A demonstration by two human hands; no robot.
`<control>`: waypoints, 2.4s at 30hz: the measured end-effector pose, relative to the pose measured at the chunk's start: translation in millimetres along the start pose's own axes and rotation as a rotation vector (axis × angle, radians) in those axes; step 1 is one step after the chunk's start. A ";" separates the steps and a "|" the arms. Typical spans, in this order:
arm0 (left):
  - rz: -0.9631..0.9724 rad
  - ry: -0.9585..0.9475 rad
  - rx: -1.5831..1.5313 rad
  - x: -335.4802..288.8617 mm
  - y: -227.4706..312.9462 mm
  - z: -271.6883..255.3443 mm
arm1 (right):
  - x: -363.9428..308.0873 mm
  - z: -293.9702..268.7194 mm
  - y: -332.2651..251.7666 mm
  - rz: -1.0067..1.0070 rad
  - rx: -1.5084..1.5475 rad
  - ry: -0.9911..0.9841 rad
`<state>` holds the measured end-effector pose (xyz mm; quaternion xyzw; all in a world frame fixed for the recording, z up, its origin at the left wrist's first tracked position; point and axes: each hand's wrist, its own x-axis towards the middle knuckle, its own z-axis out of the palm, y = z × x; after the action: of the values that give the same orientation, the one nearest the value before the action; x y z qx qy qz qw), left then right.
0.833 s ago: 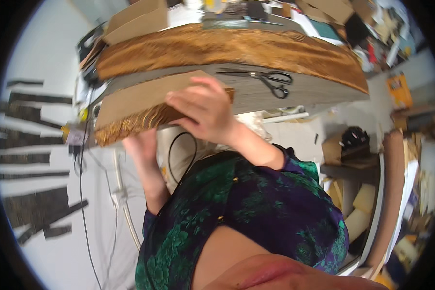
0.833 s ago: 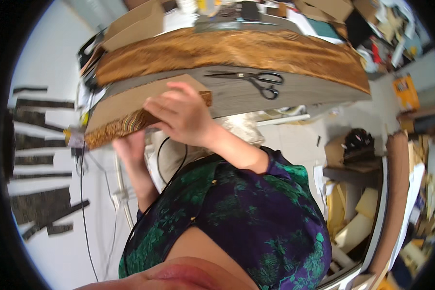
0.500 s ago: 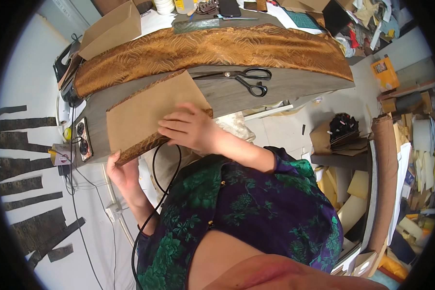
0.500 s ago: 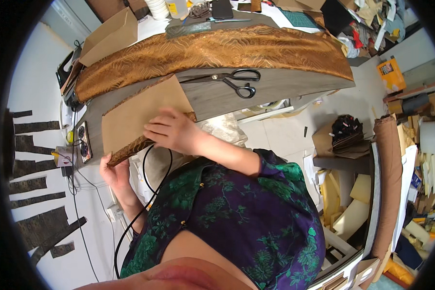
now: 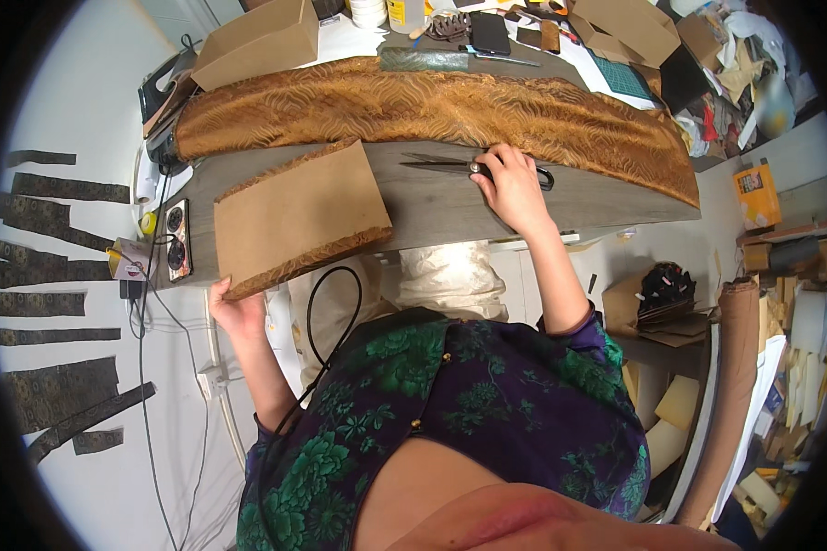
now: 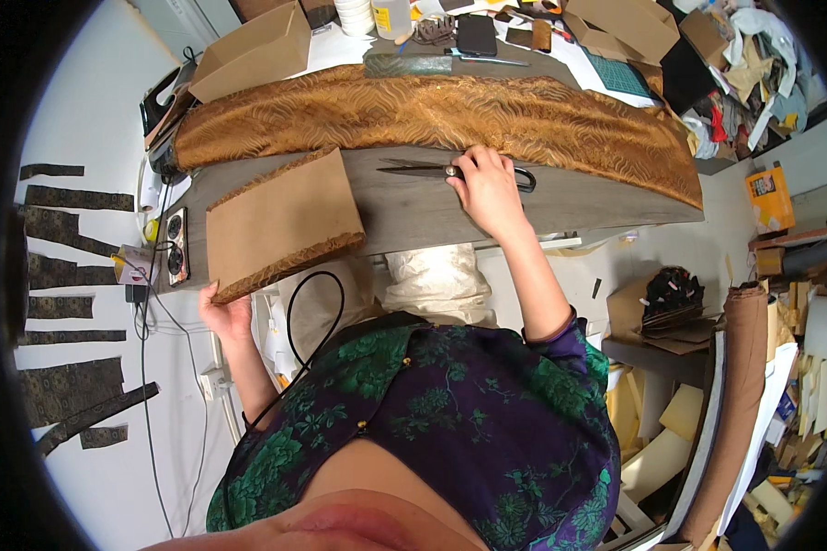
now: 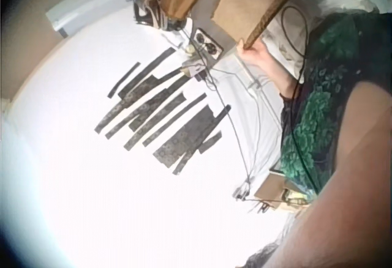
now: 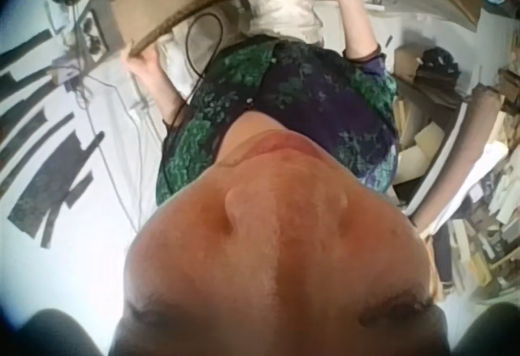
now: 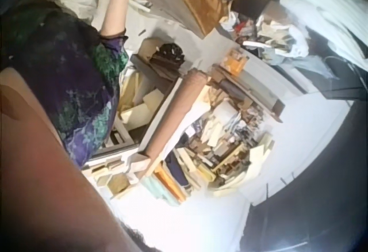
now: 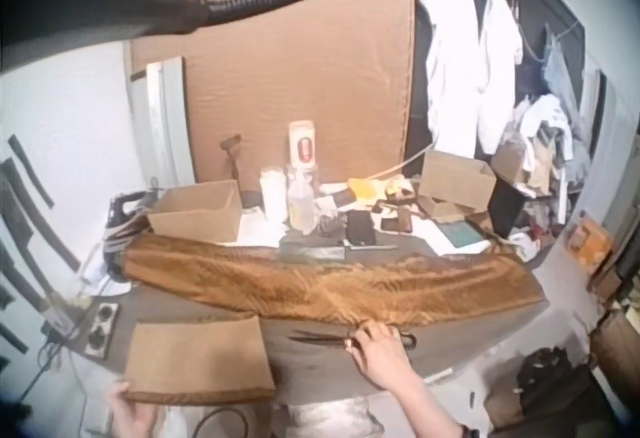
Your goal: The person cuts a piece of cardboard with scissors, then places a patterned fabric over it and trims the fabric edges. The person repeatedly folds and aligns the fabric, then cuts along the edges to shape it.
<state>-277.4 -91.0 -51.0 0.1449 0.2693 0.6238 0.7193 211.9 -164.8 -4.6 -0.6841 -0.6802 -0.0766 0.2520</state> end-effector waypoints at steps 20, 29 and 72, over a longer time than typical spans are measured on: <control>0.677 0.290 1.851 24.7 -22.1 40.8 | 144.8 -37.2 354.5 0.287 -0.366 0.054; 0.960 -0.446 1.809 112.6 -22.5 200.1 | 167.2 -50.4 194.8 0.125 -0.026 -0.186; 0.243 -0.141 0.975 -4.3 45.9 123.2 | 38.3 -10.3 -164.9 -0.072 0.763 0.131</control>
<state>-245.3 -71.2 75.0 0.5360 0.4610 0.4935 0.5066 56.9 -143.8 61.1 -0.5105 -0.6658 0.1295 0.5285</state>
